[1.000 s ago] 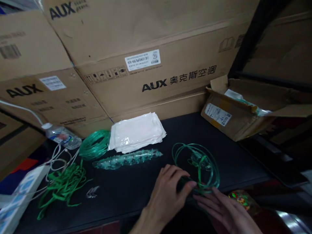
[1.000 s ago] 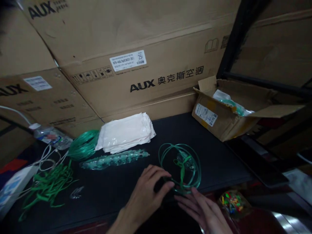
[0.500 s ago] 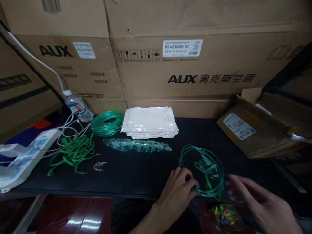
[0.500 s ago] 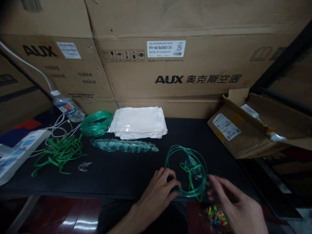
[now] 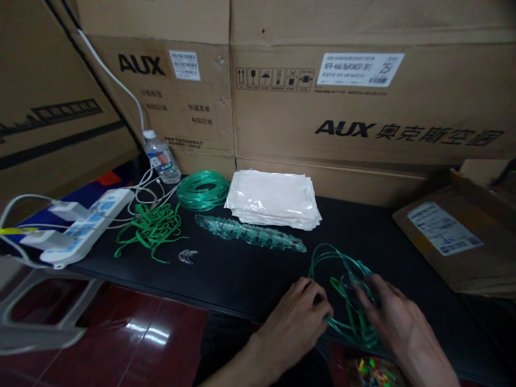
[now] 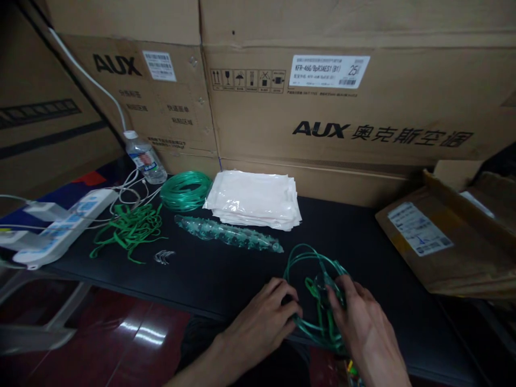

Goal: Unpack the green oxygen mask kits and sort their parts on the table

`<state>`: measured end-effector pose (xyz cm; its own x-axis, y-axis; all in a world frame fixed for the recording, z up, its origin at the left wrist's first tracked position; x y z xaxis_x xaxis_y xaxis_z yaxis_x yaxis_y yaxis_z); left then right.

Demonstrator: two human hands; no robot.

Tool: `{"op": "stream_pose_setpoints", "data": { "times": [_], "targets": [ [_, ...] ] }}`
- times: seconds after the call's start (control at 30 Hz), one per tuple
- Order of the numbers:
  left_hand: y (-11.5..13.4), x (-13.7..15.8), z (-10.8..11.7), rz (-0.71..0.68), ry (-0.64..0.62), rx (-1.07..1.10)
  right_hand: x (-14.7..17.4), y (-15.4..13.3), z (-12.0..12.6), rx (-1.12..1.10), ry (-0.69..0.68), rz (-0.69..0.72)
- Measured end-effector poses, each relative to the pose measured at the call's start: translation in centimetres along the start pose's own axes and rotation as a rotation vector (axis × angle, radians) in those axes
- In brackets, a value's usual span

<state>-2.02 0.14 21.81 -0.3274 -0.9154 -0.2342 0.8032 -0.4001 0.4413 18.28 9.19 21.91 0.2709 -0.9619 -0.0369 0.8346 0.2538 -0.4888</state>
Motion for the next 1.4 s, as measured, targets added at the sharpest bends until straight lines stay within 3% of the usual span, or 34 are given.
{"op": "stream_pose_setpoints", "data": {
  "times": [0.13,0.23,0.4,0.53,0.63,0.77,0.93,1.07,1.17,1.3,1.4],
  "targets": [
    [-0.7,0.6,1.0,-0.062,-0.020,-0.016,0.2,-1.0,1.0,-0.268,0.039,-0.105],
    [-1.6,1.2,2.2,-0.063,-0.061,-0.009,1.0,-2.2,1.8,-0.607,0.078,-0.215],
    [-3.9,1.9,4.1,-0.050,-0.111,0.018,3.9,-3.8,1.1,-1.164,0.089,-0.632],
    [-5.8,2.0,4.6,-0.052,-0.083,-0.014,5.8,-4.3,0.0,-1.388,0.067,-0.812],
    [-5.5,2.2,4.6,-0.015,-0.023,-0.022,6.5,-4.7,-0.3,-1.402,0.068,-0.868],
    [-2.4,2.4,3.6,0.117,0.108,0.088,6.6,-5.5,-0.2,-1.356,0.096,-0.849],
    [0.2,2.1,1.2,0.192,0.009,0.044,6.9,-4.9,-0.4,-1.322,0.093,-0.852],
    [-1.3,2.2,1.6,0.065,-0.121,-0.076,8.0,-2.5,-0.8,-1.304,0.073,-0.971],
    [-3.3,2.6,3.3,-0.035,-0.185,-0.108,8.3,-1.7,-1.2,-1.290,0.015,-0.932],
    [-5.0,3.2,5.7,-0.017,-0.231,-0.133,8.0,-2.8,-1.5,-1.296,0.002,-0.851],
    [-4.6,3.4,6.6,0.032,-0.210,-0.042,7.8,-3.9,-1.4,-1.235,-0.006,-0.830]
  ]
}}
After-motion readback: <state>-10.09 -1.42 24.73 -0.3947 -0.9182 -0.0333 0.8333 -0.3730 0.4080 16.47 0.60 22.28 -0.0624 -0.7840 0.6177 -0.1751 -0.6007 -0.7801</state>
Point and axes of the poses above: each hand's wrist, its own x-axis away from the middle knuckle, its own z-axis out of the back of the hand, y = z × x, the point moved 2 cm from there along -x, towards the middle knuckle, and after that the axes turned 9 degrees about -x, right-handed, at the moved point
